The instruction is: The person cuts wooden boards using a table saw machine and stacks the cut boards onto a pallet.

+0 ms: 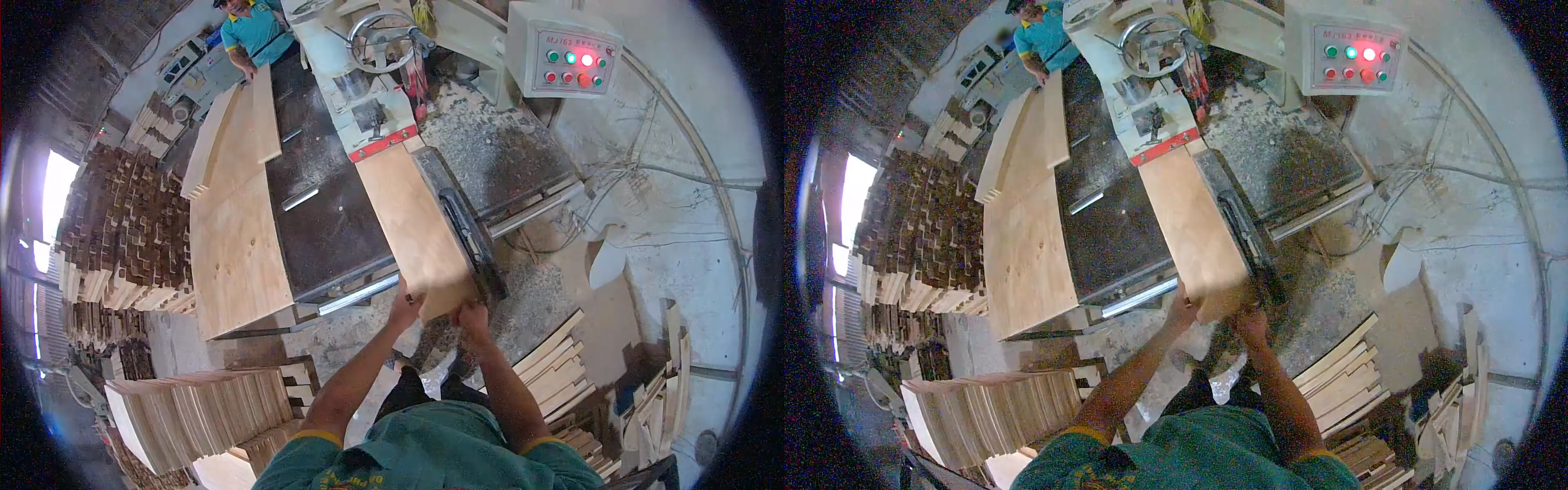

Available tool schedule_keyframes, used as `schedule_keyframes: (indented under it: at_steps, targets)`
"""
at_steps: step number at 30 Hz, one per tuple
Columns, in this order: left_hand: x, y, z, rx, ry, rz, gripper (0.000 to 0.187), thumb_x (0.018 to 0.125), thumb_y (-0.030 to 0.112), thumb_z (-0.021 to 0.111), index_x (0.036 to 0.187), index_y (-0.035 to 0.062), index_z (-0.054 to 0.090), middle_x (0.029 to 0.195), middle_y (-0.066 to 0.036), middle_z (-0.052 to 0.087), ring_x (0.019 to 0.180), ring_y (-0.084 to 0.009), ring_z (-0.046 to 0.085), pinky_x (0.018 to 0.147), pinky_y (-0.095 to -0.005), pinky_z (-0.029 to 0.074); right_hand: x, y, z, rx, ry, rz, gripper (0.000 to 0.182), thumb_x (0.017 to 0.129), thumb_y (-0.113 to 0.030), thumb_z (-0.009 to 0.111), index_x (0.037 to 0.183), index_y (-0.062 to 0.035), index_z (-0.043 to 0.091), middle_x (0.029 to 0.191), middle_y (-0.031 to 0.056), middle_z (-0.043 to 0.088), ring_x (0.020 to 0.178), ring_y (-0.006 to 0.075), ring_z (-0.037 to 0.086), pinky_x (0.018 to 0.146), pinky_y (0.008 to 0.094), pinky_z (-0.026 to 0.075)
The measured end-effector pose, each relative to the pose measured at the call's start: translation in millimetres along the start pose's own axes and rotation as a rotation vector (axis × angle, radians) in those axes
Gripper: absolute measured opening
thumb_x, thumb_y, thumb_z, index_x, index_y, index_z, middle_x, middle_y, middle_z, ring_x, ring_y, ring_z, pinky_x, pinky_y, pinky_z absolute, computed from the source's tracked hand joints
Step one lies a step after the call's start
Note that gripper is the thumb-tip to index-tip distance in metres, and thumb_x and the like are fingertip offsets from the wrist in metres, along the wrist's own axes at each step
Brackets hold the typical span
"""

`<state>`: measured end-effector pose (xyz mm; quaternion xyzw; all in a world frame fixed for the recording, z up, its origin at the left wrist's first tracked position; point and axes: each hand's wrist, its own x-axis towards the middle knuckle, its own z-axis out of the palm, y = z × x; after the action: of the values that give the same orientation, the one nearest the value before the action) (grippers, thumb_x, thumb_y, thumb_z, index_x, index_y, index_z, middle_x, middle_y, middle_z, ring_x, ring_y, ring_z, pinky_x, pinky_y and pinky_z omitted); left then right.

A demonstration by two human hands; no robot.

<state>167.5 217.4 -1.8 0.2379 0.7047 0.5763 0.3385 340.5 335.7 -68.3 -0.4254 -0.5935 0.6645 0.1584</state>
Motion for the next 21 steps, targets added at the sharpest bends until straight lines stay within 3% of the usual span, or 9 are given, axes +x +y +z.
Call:
schedule_keyframes:
  at_steps: [5,7,11,13,16,17,19,20,21]
  targets:
    - [10,9,-26,-0.007,0.134,-0.139,0.058,0.096,0.032,0.061,0.145,0.0089,0.038,0.095,-0.007,0.065,0.081,-0.0125,0.06,0.063,-0.0285,0.05,62,43,14,-0.504,0.096,-0.392,0.041,0.099,-0.027,0.046,0.073,0.0017,0.061,0.062,0.0115,0.063,0.051,0.0222,0.06,0.047,0.0386,0.045]
    - [0,21,-42,0.054,0.222,-0.164,0.049,0.098,0.037,0.059,0.132,0.0028,0.051,0.093,-0.004,0.064,0.082,-0.0087,0.058,0.071,-0.0247,0.047,55,-32,23,-0.643,0.093,-0.593,0.046,0.1,-0.031,0.045,0.072,0.0029,0.06,0.061,0.0114,0.063,0.05,0.0226,0.06,0.047,0.0383,0.045]
    - [-48,149,-85,-0.334,0.182,-0.176,0.049,0.1,0.05,0.046,0.115,0.0068,0.061,0.106,-0.005,0.062,0.1,-0.0174,0.054,0.092,-0.0359,0.041,97,-19,42,-0.077,-0.088,-0.106,0.05,0.099,-0.039,0.049,0.076,0.0037,0.06,0.061,0.0141,0.062,0.05,0.025,0.06,0.045,0.0383,0.045]
    - [-87,246,-121,-0.46,-0.044,0.137,0.055,0.099,0.053,0.041,0.12,0.0045,0.058,0.118,-0.009,0.058,0.112,-0.02,0.052,0.099,-0.0373,0.037,125,-11,50,0.288,-0.285,0.074,0.053,0.098,-0.044,0.051,0.078,0.0042,0.06,0.062,0.0154,0.061,0.051,0.0263,0.06,0.044,0.0383,0.045]
    - [-182,353,-160,-0.428,0.022,0.506,0.06,0.097,0.057,0.041,0.12,0.0041,0.058,0.12,-0.014,0.057,0.115,-0.0238,0.05,0.101,-0.0422,0.036,176,-3,58,1.211,-0.893,0.568,0.061,0.093,-0.054,0.053,0.082,0.005,0.061,0.062,0.0154,0.06,0.047,0.0273,0.056,0.041,0.0369,0.042]
    - [-205,370,-164,-0.345,0.02,0.59,0.06,0.097,0.057,0.042,0.119,0.0041,0.059,0.12,-0.014,0.057,0.114,-0.0239,0.05,0.1,-0.0422,0.036,197,1,57,1.074,-0.914,0.716,0.068,0.09,-0.061,0.053,0.083,0.0056,0.062,0.064,0.0142,0.06,0.046,0.0271,0.054,0.042,0.0359,0.042]
    - [-231,394,-162,-0.128,0.008,0.705,0.059,0.097,0.057,0.042,0.119,0.0041,0.059,0.118,-0.014,0.057,0.112,-0.0239,0.051,0.099,-0.0421,0.036,310,125,71,0.894,-0.753,0.714,0.055,0.09,-0.059,0.053,0.069,-0.0079,0.054,0.061,0.0119,0.052,0.053,0.0294,0.054,0.04,0.045,0.041]
    - [-235,401,-158,-0.036,-0.004,0.724,0.059,0.097,0.057,0.043,0.118,0.0041,0.059,0.118,-0.014,0.058,0.111,-0.024,0.051,0.098,-0.042,0.037,221,19,74,0.534,-0.389,0.268,0.05,0.089,-0.055,0.054,0.075,-0.007,0.055,0.065,0.012,0.054,0.056,0.0287,0.055,0.043,0.0441,0.043]
    - [-234,410,-150,0.069,-0.014,0.739,0.059,0.096,0.057,0.043,0.118,0.0041,0.059,0.117,-0.014,0.058,0.11,-0.024,0.051,0.097,-0.0419,0.037,203,-14,78,0.388,-0.268,0.164,0.046,0.088,-0.052,0.055,0.081,-0.006,0.056,0.069,0.0122,0.057,0.058,0.028,0.057,0.045,0.0433,0.044]
